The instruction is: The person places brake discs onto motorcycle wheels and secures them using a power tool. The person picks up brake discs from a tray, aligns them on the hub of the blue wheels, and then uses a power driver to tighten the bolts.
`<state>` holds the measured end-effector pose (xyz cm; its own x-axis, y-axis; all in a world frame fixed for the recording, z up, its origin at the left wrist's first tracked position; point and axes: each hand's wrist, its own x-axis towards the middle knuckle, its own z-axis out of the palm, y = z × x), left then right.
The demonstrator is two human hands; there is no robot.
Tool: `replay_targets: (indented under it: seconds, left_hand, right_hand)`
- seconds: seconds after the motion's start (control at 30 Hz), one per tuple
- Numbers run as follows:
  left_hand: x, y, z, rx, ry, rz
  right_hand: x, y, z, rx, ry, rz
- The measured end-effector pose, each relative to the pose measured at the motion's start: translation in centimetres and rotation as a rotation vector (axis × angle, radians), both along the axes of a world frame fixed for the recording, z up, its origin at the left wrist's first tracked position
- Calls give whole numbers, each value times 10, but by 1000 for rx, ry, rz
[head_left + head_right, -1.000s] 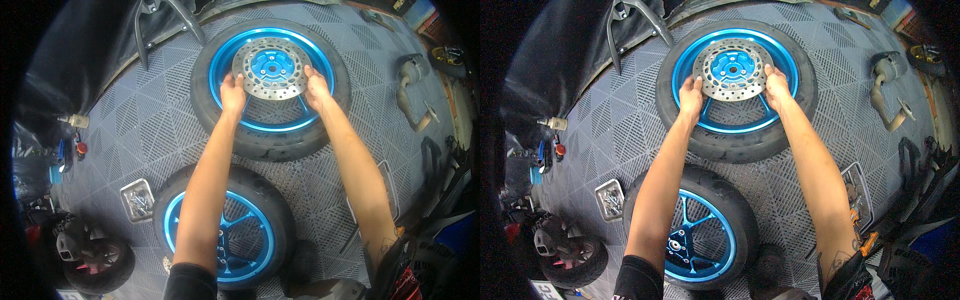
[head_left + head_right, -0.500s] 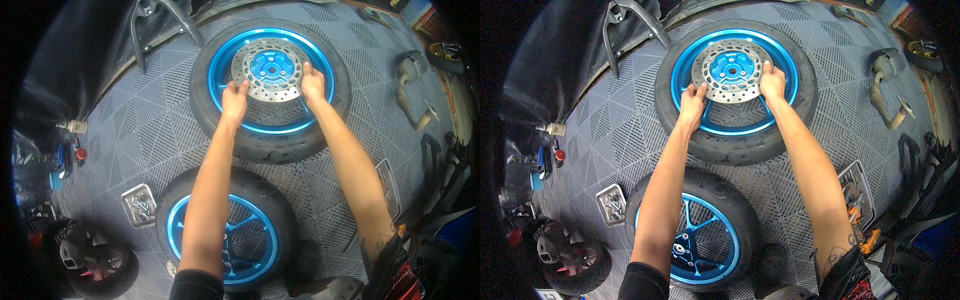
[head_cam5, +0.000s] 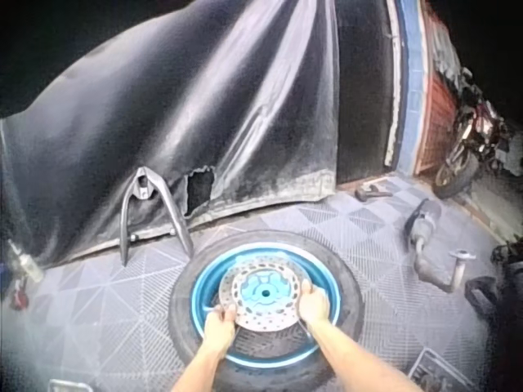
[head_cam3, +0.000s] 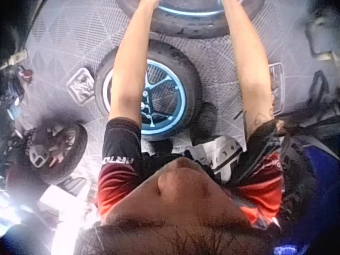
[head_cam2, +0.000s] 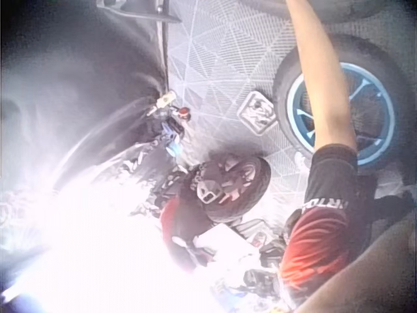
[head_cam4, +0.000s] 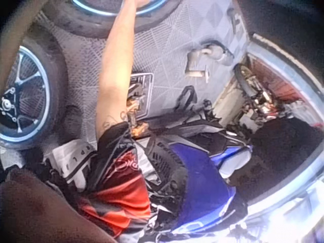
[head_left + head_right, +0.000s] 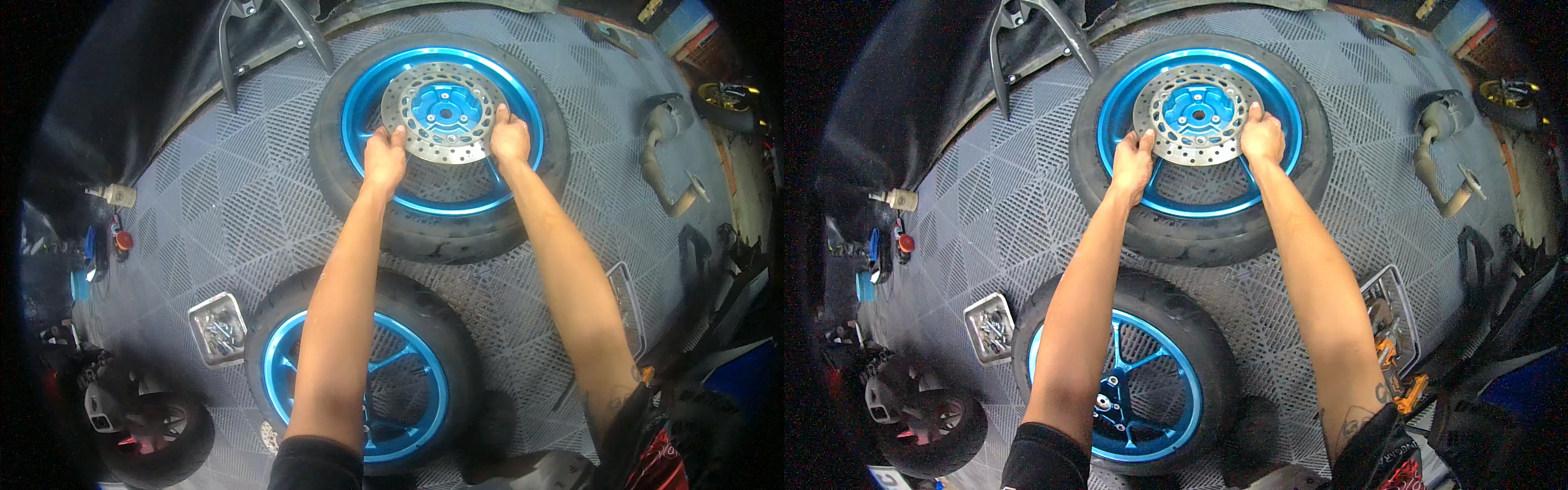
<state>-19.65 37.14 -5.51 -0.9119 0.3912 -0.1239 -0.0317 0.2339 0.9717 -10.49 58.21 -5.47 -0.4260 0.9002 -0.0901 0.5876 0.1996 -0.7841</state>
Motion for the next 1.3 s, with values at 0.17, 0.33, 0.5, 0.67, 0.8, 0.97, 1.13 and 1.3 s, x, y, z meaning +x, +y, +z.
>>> replay_targets:
  seconds: [0.17, 0.33, 0.5, 0.67, 0.8, 0.97, 1.13, 1.3]
  left_hand:
    - [-4, -3, 0, -74, 32, 19]
    - [-4, 2, -6, -72, 24, 27]
    - [3, 0, -4, -14, 29, 34]
    - [1, -11, 0, 56, 4, 25]
    - [7, 14, -1, 150, -78, -14]
    - [-2, 2, -1, 75, 2, 19]
    - [-6, -2, -5, 65, 2, 24]
    - [0, 3, -7, 129, -34, 28]
  right_hand:
    - [1, -8, 5, 8, -18, -3]
    - [5, -3, 8, 16, -31, 42]
    - [3, -9, 49, 567, -47, 29]
    - [-38, -40, 116, 1045, 301, 233]
    - [-37, -49, 14, 1010, -95, 515]
    - [-46, -65, 17, 715, -244, 592]
    - [-47, -28, 27, 785, -217, 581]
    - [-42, 15, 21, 571, -309, 551]
